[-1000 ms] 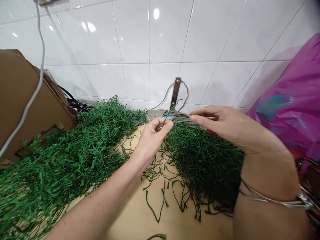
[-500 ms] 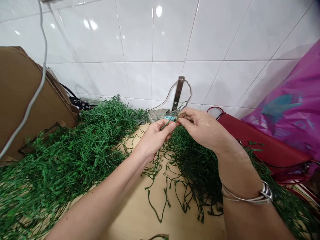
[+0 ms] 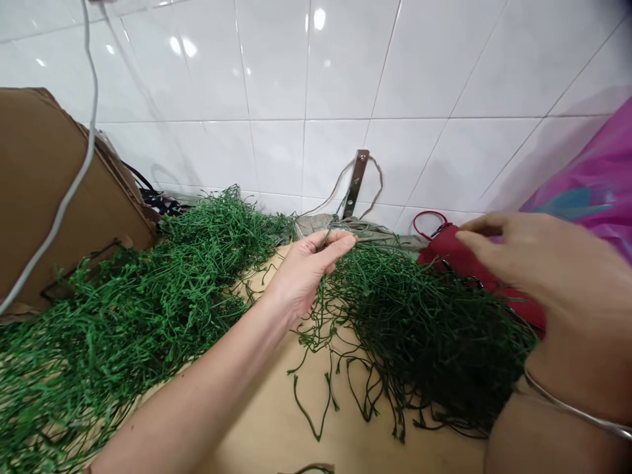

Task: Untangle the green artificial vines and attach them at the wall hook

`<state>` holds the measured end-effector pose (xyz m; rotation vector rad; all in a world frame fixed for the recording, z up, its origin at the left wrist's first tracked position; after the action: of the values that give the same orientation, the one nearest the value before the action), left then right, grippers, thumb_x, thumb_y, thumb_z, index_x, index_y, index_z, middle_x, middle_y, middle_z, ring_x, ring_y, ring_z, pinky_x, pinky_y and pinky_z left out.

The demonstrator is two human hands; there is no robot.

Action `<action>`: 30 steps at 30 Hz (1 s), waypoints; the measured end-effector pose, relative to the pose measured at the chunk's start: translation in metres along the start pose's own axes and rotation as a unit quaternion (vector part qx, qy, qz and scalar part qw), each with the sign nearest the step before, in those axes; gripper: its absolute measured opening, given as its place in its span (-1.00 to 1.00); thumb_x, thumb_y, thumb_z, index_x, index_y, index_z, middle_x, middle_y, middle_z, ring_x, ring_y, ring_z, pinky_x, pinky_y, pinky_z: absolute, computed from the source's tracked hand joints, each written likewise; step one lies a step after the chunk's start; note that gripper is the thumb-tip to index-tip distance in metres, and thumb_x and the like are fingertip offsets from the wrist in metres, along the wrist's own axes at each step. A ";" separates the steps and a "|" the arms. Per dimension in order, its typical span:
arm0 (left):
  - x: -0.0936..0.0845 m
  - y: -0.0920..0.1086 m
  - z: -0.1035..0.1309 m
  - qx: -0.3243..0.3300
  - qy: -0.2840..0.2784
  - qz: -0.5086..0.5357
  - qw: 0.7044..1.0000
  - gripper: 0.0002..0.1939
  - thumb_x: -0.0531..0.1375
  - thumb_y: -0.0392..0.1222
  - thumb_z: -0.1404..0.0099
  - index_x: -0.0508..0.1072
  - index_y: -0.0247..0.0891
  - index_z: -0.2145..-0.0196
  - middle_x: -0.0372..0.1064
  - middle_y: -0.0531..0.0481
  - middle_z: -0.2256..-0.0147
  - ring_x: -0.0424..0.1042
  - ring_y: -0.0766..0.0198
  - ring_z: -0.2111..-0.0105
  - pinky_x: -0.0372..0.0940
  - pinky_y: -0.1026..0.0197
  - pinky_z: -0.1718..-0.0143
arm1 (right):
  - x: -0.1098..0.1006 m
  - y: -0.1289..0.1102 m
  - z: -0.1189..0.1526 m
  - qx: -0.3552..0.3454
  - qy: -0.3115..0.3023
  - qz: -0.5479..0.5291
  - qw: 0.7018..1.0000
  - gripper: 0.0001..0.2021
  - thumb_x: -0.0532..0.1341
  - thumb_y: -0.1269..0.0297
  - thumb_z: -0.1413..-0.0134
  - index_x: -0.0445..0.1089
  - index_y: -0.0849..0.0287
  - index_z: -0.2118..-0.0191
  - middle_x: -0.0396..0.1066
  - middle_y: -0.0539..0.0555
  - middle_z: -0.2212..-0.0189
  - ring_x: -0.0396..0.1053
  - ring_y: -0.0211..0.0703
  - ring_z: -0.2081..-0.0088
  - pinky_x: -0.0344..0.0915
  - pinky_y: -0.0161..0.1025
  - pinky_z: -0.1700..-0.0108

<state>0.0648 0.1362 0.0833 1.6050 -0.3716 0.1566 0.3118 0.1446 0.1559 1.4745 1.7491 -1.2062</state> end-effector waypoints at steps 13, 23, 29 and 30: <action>-0.001 0.005 -0.003 0.050 -0.038 -0.031 0.998 -0.84 0.37 -0.12 -0.20 0.55 -0.24 0.33 0.36 0.09 0.44 0.20 0.40 0.45 0.06 0.28 0.39 | 0.036 -0.105 0.026 -0.137 -0.193 -0.339 0.911 -0.80 0.25 0.15 -0.09 0.58 0.11 0.27 0.60 0.06 0.33 0.51 -0.08 0.25 0.40 -0.17 0.18; -0.006 0.033 0.003 0.168 0.001 -0.221 0.961 -0.85 0.32 -0.11 -0.27 0.60 -0.24 0.31 0.47 0.00 0.34 0.26 0.36 0.41 0.16 0.26 0.34 | 0.046 -0.105 0.026 -0.115 -0.212 -0.360 0.901 -0.82 0.30 0.14 0.00 0.54 0.13 0.42 0.53 0.03 0.48 0.41 -0.18 0.43 0.26 -0.25 0.40; -0.009 0.035 0.001 0.169 0.004 -0.298 0.940 -0.87 0.34 -0.17 -0.23 0.59 -0.28 0.33 0.46 0.03 0.45 0.24 0.39 0.49 0.13 0.28 0.43 | 0.056 -0.106 0.025 -0.105 -0.208 -0.380 0.895 -0.88 0.33 0.19 0.03 0.52 0.12 0.44 0.51 0.03 0.51 0.44 -0.14 0.42 0.32 -0.22 0.40; -0.009 0.035 0.001 0.169 0.001 -0.307 0.937 -0.87 0.34 -0.17 -0.23 0.58 -0.29 0.32 0.48 0.02 0.44 0.27 0.39 0.49 0.15 0.29 0.42 | 0.057 -0.107 0.026 -0.106 -0.214 -0.385 0.892 -0.89 0.33 0.20 0.02 0.51 0.11 0.42 0.52 0.03 0.50 0.45 -0.13 0.40 0.33 -0.21 0.38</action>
<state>0.0443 0.1356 0.1132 1.9862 0.1831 -0.2721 0.1919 0.1485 0.1262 0.3074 2.1028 -1.4934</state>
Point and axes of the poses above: each hand's wrist, its own z-axis away from the middle knuckle, its own x-axis out of the palm, y = z × x, the point moved 7 cm from there along -z, towards the middle knuckle
